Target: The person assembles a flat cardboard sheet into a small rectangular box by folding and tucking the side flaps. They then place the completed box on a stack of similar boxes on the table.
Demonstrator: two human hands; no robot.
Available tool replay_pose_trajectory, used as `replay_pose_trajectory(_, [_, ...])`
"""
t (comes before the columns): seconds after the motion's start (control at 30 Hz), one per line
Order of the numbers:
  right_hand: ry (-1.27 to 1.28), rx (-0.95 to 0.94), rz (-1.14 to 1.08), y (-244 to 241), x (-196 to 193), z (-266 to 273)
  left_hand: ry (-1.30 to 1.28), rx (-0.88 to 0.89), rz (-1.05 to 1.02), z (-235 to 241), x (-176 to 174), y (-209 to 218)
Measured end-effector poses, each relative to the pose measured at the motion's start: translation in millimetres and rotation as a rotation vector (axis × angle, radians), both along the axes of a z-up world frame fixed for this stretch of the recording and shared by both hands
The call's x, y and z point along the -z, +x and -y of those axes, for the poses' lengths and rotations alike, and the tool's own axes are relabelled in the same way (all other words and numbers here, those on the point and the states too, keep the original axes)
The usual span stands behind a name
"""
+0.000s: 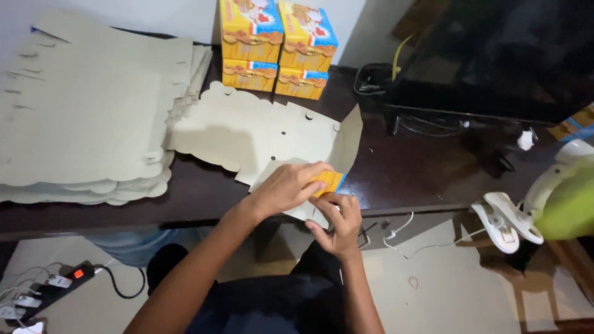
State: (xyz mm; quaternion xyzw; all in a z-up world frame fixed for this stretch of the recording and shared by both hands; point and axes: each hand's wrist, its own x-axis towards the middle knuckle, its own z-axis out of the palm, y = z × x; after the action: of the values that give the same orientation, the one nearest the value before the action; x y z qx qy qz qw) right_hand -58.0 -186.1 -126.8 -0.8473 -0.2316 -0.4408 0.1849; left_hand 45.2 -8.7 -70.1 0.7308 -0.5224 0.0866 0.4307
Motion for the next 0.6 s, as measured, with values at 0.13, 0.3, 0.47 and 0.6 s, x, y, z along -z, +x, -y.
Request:
replay_pose_trajectory(0.13, [-0.017,-0.005,0.008,-6,-2,-2,-0.005,0.033,0.052,-7,-4,-6])
replay_pose_trajectory(0.3, [-0.153,0.029,-0.045,-14,-4,2,-0.104,0.026,0.262,-11,-17,-13])
replay_pose_trajectory(0.47, [-0.173,0.007,-0.023,-21,-40,-8,-0.147,0.067,0.197,-2,-8,-5])
replay_pose_trajectory(0.6, [-0.263,0.082,0.039,-12,-52,-6,-0.038,0.143,-0.008,-3,-20,7])
